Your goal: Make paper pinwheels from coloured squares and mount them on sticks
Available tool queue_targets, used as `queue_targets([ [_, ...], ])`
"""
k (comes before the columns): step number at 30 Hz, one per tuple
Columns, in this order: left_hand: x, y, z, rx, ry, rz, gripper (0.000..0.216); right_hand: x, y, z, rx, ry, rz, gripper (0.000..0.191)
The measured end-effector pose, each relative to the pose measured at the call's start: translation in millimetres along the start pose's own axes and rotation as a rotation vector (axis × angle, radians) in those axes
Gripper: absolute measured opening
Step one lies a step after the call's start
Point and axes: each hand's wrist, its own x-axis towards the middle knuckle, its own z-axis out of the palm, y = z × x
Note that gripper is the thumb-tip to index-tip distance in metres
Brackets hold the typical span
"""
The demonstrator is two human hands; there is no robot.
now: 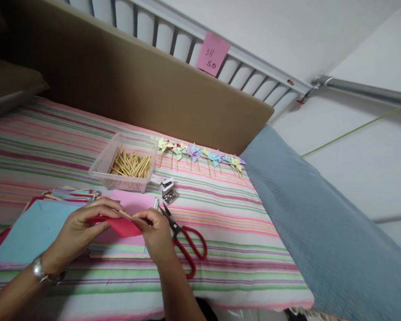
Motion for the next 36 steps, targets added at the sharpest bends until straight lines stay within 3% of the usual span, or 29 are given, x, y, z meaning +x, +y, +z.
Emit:
queue_targets([
  [36,1.1,5.6,0.5,-0.019,-0.002,-0.061,0.008,-2.3,-7.6,1.4,-0.009,0.0,-0.025,0.007],
])
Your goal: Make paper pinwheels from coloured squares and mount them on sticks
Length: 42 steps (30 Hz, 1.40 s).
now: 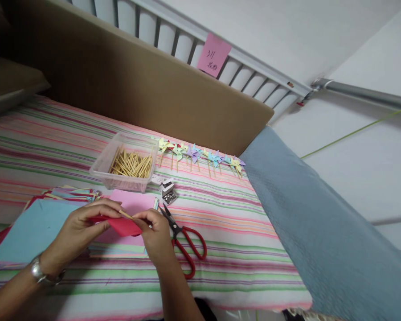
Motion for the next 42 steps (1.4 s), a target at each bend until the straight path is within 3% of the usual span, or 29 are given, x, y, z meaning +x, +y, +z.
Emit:
queue_targets([
  [6,0,-1,1,-0.044,0.011,-0.025,0.008,0,2,0,-0.016,0.026,-0.03,0.011],
  [19,-3,-19,10,-0.386,0.106,-0.253,0.002,-1,5,6,-0.087,0.074,-0.059,0.012],
  [37,-6,-23,11,-0.354,0.169,-0.326,0.002,-2,11,11,-0.079,0.114,-0.125,0.012],
  [42,-5,-23,11,-0.364,0.13,-0.307,0.002,-1,11,6,-0.125,0.063,-0.126,0.012],
])
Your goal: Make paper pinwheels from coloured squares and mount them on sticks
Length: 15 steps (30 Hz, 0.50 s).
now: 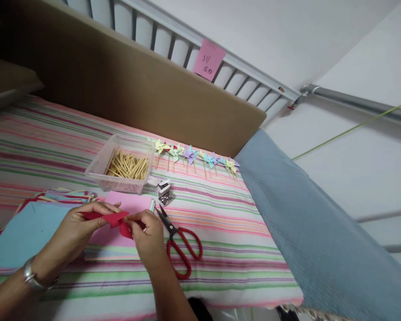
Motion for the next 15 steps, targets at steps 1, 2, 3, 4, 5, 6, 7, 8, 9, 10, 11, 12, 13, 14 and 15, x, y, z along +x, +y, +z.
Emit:
queue_targets([
  [1,0,1,1,0.002,-0.026,0.007,0.003,0,-1,-1,-0.017,-0.012,-0.014,0.012],
  [2,0,3,2,0.006,-0.054,0.015,0.004,0,-2,-2,-0.03,-0.021,-0.033,0.012],
  [3,-1,5,4,0.011,-0.078,0.021,0.005,0,-3,-3,-0.036,-0.027,-0.05,0.012],
  [4,-1,8,5,0.015,-0.096,0.027,0.005,-1,-4,-4,-0.034,-0.029,-0.061,0.012],
  [5,-2,10,7,0.018,-0.108,0.03,0.005,-1,-5,-4,-0.028,-0.03,-0.068,0.013],
  [6,-2,11,8,0.019,-0.112,0.034,0.006,-1,-6,-4,-0.023,-0.029,-0.07,0.013],
  [7,-3,12,8,0.017,-0.113,0.039,0.006,-2,-7,-4,-0.021,-0.027,-0.072,0.013],
  [8,-3,12,8,0.013,-0.114,0.048,0.006,-2,-7,-4,-0.019,-0.021,-0.077,0.013],
  [9,-4,12,8,0.011,-0.114,0.058,0.007,-2,-8,-4,-0.016,-0.014,-0.082,0.013],
  [10,-4,12,8,0.01,-0.114,0.069,0.007,-2,-8,-4,-0.009,-0.007,-0.085,0.013],
  [11,-4,11,8,0.009,-0.111,0.079,0.008,-2,-9,-3,0.001,0.0,-0.086,0.013],
  [12,-5,10,7,0.008,-0.107,0.089,0.009,-3,-9,-3,0.013,0.006,-0.085,0.013],
  [13,-5,9,7,0.006,-0.103,0.097,0.009,-3,-9,-2,0.024,0.014,-0.084,0.013],
  [14,-5,9,7,0.004,-0.099,0.102,0.009,-3,-9,-2,0.032,0.019,-0.082,0.014],
  [15,-5,9,7,0.004,-0.099,0.105,0.01,-3,-9,-1,0.037,0.022,-0.081,0.014],
])
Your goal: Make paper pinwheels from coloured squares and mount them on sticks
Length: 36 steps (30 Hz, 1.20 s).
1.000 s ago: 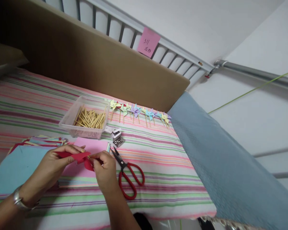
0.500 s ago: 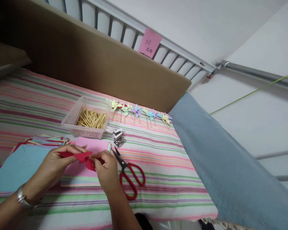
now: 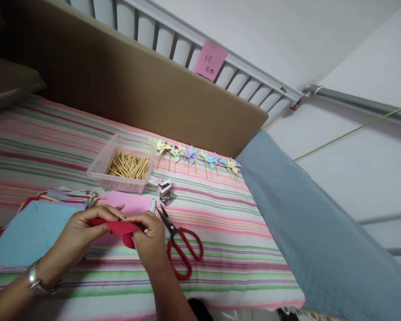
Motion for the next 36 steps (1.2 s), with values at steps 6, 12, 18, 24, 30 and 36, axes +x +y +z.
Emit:
queue_targets([
  [6,-1,1,1,0.0,-0.002,0.012,0.011,-2,3,2,-0.004,0.019,-0.023,0.023],
  [12,0,-4,1,-0.007,0.005,0.027,0.013,-1,7,3,-0.019,0.025,-0.054,0.023],
  [18,0,-1,1,0.008,0.004,0.012,0.01,-1,9,3,-0.022,0.026,-0.081,0.021],
  [24,0,-3,1,0.006,0.032,-0.064,0.004,-1,7,3,-0.045,0.016,-0.061,0.019],
  [30,3,-3,3,-0.137,0.175,-0.181,0.021,3,5,-3,-0.05,-0.154,0.077,0.019],
  [36,9,3,-3,-0.322,0.235,-0.222,0.024,4,9,-12,-0.035,-0.233,0.262,0.009],
])
